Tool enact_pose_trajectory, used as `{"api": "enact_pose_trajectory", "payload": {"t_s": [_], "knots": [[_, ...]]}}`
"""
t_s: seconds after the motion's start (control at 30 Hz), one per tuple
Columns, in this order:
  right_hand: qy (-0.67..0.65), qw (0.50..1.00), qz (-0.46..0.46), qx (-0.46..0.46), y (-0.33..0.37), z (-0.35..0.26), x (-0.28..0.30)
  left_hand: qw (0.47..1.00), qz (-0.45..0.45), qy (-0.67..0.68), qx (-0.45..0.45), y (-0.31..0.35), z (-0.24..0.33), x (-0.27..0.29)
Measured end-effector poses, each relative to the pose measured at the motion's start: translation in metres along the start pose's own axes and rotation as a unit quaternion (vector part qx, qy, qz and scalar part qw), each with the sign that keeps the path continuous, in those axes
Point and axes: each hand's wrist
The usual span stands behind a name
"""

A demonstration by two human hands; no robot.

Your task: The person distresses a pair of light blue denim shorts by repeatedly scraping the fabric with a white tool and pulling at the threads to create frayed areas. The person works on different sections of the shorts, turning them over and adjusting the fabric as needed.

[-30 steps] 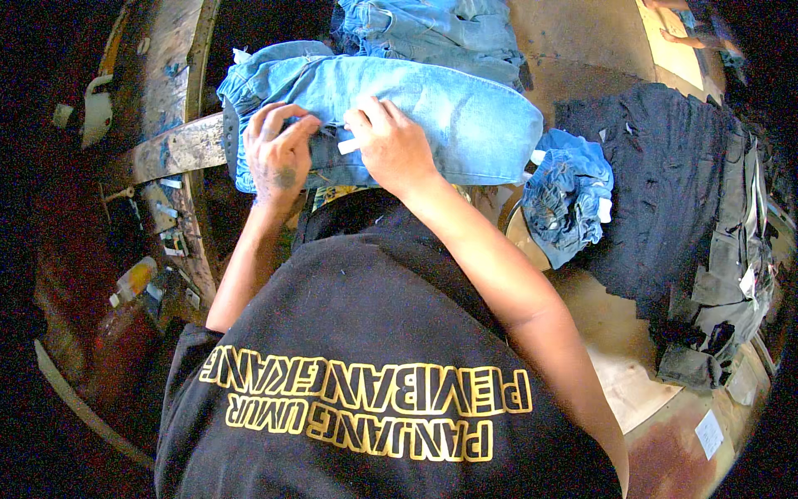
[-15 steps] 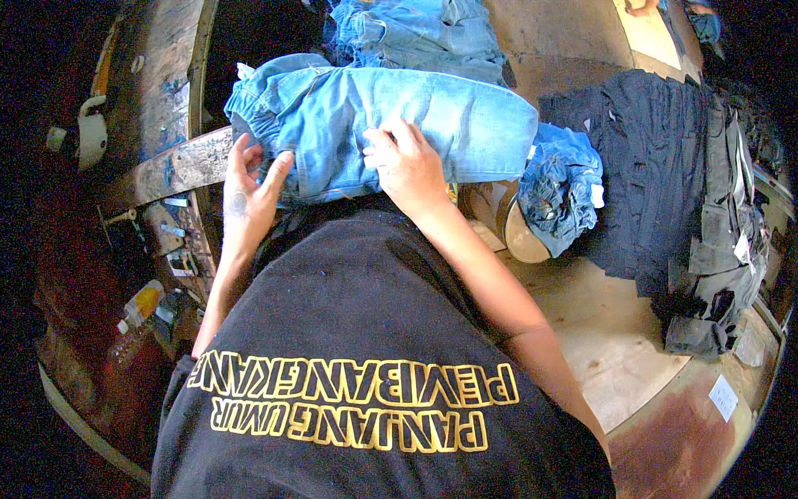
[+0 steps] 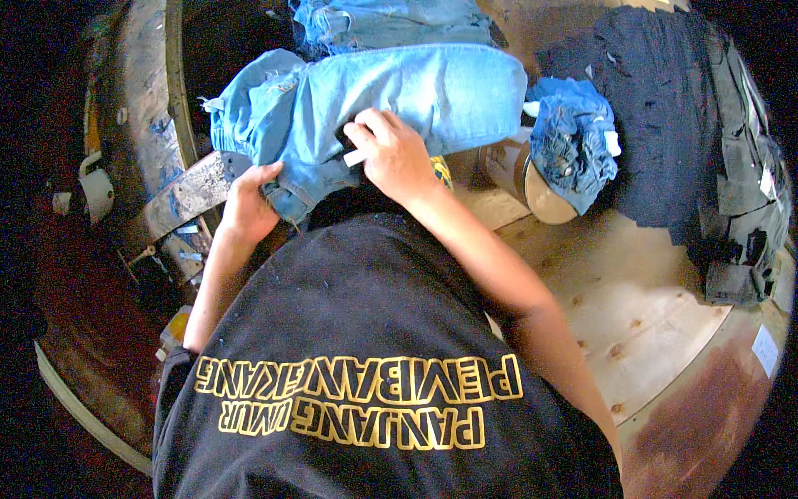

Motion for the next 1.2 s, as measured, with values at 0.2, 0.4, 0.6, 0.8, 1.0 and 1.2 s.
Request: {"api": "enact_pose_trajectory", "payload": {"t_s": [0.2, 0.4, 0.6, 0.8, 1.0, 1.2], "knots": [[-0.150, 0.988, 0.034, -0.020, -0.001, 0.002, 0.013, 0.954, -0.044, -0.296, 0.014, -0.022, 0.003, -0.021], [-0.129, 0.991, 0.039, -0.009, -0.002, -0.010, 0.033, 0.976, -0.034, -0.194, -0.093, -0.010, -0.010, -0.020], [-0.300, 0.928, -0.006, -0.220, -0.008, -0.050, 0.039, 0.979, -0.031, -0.158, -0.122, -0.002, -0.025, -0.004], [-0.470, 0.787, -0.138, -0.375, -0.019, -0.055, 0.042, 0.962, -0.021, -0.201, -0.185, -0.001, -0.033, -0.003], [-0.503, 0.753, -0.114, -0.408, -0.011, -0.041, 0.037, 0.959, -0.010, -0.198, -0.202, -0.006, -0.040, -0.006], [-0.602, 0.651, -0.103, -0.450, -0.005, -0.038, 0.036, 0.975, -0.032, -0.128, -0.177, -0.004, -0.042, -0.006]]}}
Point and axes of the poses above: each hand's wrist, its own y-axis away from the middle knuckle, its own x-axis out of the back of the hand, z = x × y, and after that the axes turned 10 degrees about -y, right-handed
